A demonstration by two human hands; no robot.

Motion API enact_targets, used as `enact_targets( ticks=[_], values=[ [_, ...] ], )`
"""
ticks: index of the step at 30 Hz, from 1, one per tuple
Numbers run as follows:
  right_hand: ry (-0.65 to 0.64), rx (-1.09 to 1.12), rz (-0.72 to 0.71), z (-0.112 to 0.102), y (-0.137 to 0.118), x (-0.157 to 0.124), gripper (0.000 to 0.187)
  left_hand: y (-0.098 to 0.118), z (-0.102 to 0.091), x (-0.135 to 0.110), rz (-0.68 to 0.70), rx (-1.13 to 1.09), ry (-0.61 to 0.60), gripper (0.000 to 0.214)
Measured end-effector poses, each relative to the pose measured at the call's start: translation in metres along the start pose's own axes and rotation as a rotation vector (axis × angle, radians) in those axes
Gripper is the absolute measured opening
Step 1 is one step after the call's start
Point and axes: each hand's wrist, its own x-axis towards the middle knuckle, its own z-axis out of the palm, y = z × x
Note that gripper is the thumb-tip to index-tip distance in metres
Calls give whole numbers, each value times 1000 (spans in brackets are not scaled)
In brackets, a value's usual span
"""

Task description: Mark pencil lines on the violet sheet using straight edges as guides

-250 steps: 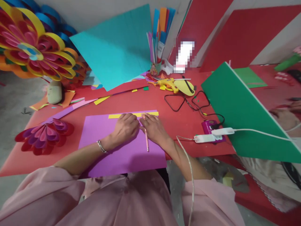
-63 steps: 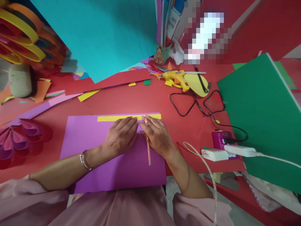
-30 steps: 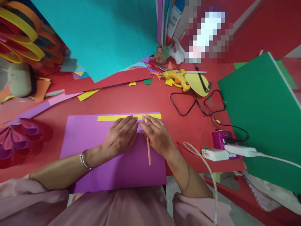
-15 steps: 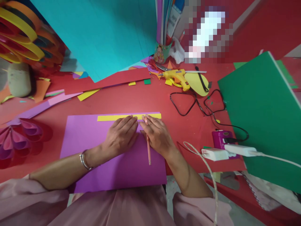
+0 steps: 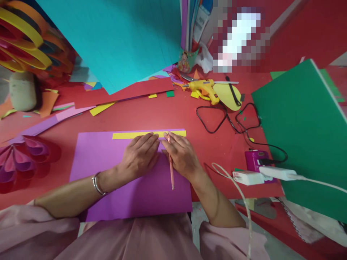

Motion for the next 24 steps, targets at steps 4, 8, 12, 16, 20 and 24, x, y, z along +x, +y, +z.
enact_targets(
  ticks=[4,8,12,16,20,24],
  values=[
    [0,0,3,0,-1,0,40,0,0,1,10,21,16,33],
    [-1,-6,10,0,-1,1,35,1,0,1,10,38,18,32],
    [-20,-11,17,-1,-1,1,34,1,0,1,5,27,22,32],
    [-25,-7,34,-1,-2,1,36,0,1,0,-19,-12,-17,34],
    [-30,-6,38,0,-2,1,37,0,0,-1,-43,-47,-56,35],
    [-37,-6,37,-1,-2,1,37,0,0,-1,-53,-51,-67,35]
  ],
)
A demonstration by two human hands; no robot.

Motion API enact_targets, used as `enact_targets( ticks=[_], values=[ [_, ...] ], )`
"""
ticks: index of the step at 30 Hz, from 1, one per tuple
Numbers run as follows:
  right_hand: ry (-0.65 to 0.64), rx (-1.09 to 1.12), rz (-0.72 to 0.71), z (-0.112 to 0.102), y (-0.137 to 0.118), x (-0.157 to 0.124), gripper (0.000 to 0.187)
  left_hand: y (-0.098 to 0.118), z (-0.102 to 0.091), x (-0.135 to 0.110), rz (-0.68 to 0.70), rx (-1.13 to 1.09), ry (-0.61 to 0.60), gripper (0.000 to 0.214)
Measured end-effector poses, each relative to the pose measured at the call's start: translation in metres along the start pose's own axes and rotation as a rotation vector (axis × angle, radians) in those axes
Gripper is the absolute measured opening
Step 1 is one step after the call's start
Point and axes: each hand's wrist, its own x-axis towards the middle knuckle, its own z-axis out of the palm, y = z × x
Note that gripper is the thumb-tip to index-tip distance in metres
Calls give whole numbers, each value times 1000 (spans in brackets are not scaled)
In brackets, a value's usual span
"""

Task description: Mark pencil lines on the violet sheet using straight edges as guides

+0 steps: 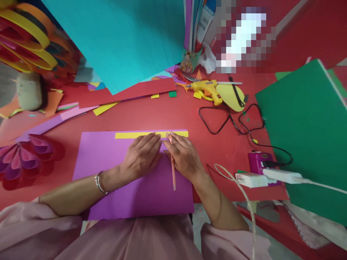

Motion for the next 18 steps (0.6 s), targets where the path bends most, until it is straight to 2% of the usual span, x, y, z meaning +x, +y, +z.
enact_targets(
  ticks=[7,18],
  values=[
    [20,-21,-24,0,1,0,35,0,1,0,32,34,45,34],
    [26,-10,-21,2,4,0,40,3,0,1,9,73,14,34]
  ],
)
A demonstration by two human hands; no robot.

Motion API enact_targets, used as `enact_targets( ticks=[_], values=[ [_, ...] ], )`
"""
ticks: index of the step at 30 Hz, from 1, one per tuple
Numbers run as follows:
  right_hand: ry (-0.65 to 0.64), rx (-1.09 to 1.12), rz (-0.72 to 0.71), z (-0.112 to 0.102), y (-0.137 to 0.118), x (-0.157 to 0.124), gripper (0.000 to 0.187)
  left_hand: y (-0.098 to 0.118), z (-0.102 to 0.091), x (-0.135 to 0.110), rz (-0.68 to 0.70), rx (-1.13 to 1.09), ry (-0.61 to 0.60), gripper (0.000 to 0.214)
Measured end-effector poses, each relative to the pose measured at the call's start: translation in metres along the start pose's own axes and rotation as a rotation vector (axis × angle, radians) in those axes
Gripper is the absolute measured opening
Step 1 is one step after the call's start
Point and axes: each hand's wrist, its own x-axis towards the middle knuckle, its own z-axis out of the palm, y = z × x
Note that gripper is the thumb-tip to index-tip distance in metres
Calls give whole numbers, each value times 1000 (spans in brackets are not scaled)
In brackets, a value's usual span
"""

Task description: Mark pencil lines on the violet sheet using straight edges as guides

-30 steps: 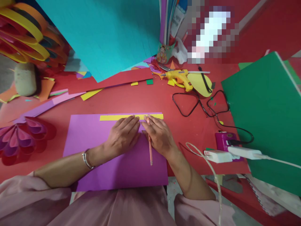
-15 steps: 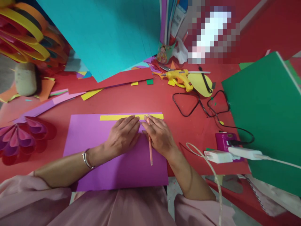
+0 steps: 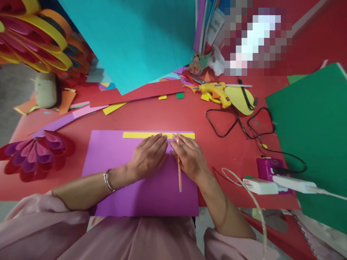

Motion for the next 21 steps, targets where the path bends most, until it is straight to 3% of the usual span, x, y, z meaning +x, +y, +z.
enact_targets(
  ticks=[5,21],
  values=[
    [39,13,-23,0,1,-2,45,4,0,-3,-38,17,-63,38],
    [22,8,-44,2,4,-3,53,9,-1,-7,-33,84,-113,41]
  ],
)
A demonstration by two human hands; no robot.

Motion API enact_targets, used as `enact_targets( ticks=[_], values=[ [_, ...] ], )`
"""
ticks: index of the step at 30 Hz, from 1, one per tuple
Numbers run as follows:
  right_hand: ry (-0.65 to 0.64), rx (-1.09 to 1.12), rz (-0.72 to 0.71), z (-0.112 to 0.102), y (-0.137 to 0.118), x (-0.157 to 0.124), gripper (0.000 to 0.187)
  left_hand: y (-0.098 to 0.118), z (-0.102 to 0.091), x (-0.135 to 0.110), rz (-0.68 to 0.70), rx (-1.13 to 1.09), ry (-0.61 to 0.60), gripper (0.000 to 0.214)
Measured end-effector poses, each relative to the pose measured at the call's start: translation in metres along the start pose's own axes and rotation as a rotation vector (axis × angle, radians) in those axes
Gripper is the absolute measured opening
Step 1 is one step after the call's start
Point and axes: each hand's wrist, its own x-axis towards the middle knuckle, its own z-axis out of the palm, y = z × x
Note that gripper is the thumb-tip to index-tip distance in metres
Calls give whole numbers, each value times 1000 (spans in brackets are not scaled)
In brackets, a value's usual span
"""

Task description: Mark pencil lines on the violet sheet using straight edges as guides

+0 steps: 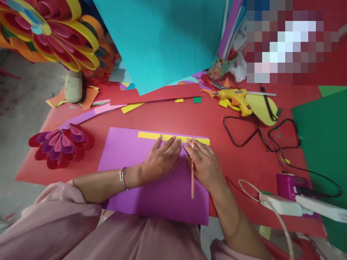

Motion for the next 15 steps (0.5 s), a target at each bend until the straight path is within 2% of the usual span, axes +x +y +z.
enact_targets(
  ticks=[6,15],
  values=[
    [-5,-12,3,-1,0,-1,50,1,1,0,1,19,1,41],
    [0,-46,-22,-1,-1,0,46,1,0,1,-6,7,-75,44]
  ],
)
